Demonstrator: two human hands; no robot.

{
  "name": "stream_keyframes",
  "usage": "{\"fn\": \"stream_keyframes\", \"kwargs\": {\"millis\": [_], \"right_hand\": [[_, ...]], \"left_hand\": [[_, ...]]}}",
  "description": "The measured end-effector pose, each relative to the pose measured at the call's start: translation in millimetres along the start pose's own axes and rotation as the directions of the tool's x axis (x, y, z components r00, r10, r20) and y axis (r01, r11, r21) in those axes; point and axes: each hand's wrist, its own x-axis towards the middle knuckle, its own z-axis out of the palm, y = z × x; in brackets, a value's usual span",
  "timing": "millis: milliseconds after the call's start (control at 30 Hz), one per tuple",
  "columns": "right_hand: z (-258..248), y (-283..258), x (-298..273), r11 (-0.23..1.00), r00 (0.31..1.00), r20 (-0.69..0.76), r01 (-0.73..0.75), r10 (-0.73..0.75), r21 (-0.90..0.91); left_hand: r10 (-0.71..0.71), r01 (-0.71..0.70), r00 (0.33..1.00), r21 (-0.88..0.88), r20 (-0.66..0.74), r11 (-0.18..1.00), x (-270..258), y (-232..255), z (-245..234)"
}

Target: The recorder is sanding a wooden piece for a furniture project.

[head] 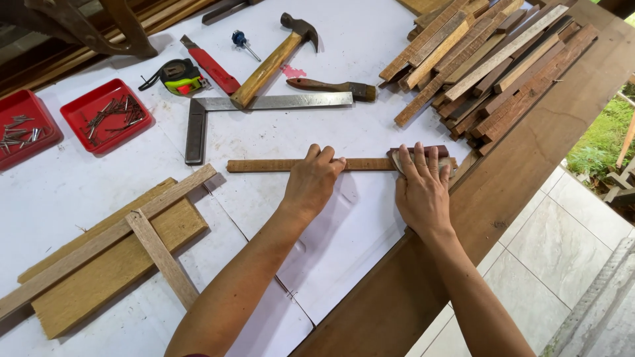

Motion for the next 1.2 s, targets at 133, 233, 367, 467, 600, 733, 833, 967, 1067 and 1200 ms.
{"fn": "stream_keyframes", "kwargs": {"millis": [133, 233, 367, 467, 600, 733, 833, 967, 1067, 1200], "right_hand": [[22, -17, 1, 0.997, 0.999, -0.022, 0.031, -0.032, -0.066], [21, -47, -3, 0.989, 0.989, -0.020, 0.145, -0.146, -0.032], [10, -29, 3, 0.995, 0.995, 0.026, 0.096, -0.096, 0.007], [16, -25, 3, 0.998, 0.998, 0.029, 0.051, -0.050, -0.041], [44, -54, 0, 0.986, 0.987, -0.025, 0.157, -0.158, -0.053], [18, -62, 1, 0.985, 0.985, 0.018, 0.169, -0.170, 0.021], [27, -38, 3, 0.992, 0.993, 0.043, 0.113, -0.111, -0.048], [40, -58, 2, 0.989, 0.992, -0.009, 0.125, -0.126, -0.084], [36, -81, -4, 0.984, 0.987, -0.008, 0.157, -0.158, -0.082], [39, -65, 3, 0.985, 0.986, 0.032, 0.167, -0.165, -0.043]], "left_hand": [[0.008, -0.008, 0.999, 0.014, -0.032, 1.000, -2, 2, 1], [-0.025, 0.025, 1.000, -0.014, 0.008, 1.000, -3, 4, -6], [-0.023, 0.019, 0.999, -0.114, -0.028, 0.993, -6, -5, -2], [-0.017, 0.012, 0.999, -0.127, -0.039, 0.992, -11, -6, -1], [-0.019, 0.017, 1.000, -0.103, -0.018, 0.995, -9, -10, 4], [-0.032, 0.027, 0.999, -0.127, -0.041, 0.992, -5, -15, 0], [-0.022, 0.013, 0.998, -0.159, -0.054, 0.987, -9, -17, 5], [-0.034, 0.036, 0.999, -0.132, 0.019, 0.991, -9, -15, 2], [-0.028, 0.025, 0.999, -0.151, -0.018, 0.988, -9, -13, 1], [-0.040, 0.029, 0.998, -0.242, -0.041, 0.970, -8, -26, 14]]}}
